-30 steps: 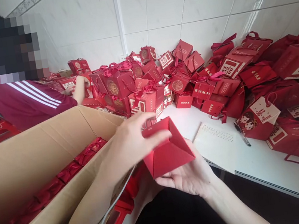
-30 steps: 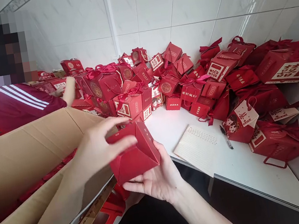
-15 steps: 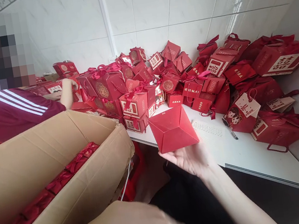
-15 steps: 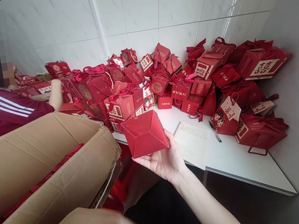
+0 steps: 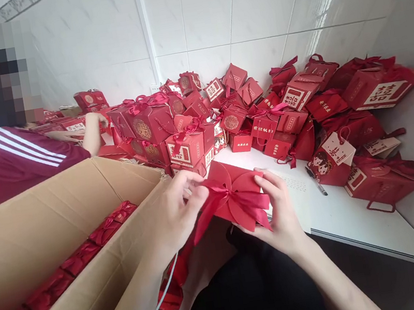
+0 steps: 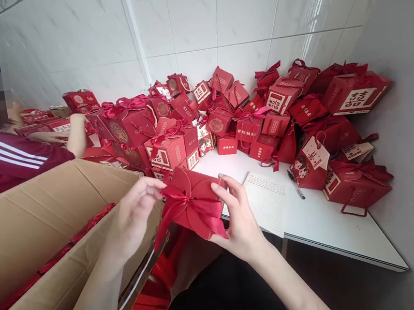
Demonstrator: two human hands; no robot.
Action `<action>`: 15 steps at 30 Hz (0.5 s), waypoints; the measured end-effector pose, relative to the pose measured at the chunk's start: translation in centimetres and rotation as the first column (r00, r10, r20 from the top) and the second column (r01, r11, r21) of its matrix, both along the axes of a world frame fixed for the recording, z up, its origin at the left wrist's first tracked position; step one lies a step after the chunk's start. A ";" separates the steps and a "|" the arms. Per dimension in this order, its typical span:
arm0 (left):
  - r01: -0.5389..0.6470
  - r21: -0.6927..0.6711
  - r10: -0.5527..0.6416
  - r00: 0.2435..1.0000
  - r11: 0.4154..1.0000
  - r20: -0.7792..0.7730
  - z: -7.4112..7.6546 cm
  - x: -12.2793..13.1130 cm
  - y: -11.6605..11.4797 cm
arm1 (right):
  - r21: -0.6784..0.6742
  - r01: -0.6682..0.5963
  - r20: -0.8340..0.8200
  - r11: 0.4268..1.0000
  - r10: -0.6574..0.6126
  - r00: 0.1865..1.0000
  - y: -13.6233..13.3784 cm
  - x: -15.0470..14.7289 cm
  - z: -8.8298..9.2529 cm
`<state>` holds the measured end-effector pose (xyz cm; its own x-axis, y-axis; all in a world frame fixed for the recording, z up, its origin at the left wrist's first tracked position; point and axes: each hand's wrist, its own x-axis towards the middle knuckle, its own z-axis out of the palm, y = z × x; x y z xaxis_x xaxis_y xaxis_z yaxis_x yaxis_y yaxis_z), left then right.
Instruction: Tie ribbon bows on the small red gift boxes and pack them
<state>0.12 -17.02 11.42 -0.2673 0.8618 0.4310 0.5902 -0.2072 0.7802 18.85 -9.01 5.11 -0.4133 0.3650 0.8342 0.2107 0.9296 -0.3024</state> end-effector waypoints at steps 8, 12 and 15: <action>-0.083 0.420 0.147 0.982 0.904 -0.122 -1.4 1.7 -0.6 | -0.096 -0.054 -0.015 0.994 0.053 0.998 -0.6 0.0 -0.1; 0.337 0.685 0.075 0.865 0.646 -0.497 -2.0 2.5 -1.7 | -0.178 -0.075 -0.088 0.981 0.060 0.994 -0.9 -0.3 -0.6; 0.430 0.691 0.081 0.814 0.581 -0.575 -2.3 3.1 -3.1 | -0.212 -0.095 -0.143 0.973 0.065 0.988 -1.2 -0.4 -0.7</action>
<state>3.26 -20.07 9.12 0.3210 0.1296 0.9382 0.6955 -0.7047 -0.1406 18.50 -10.21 4.37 -0.3385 0.5141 0.7881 0.0821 0.8505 -0.5195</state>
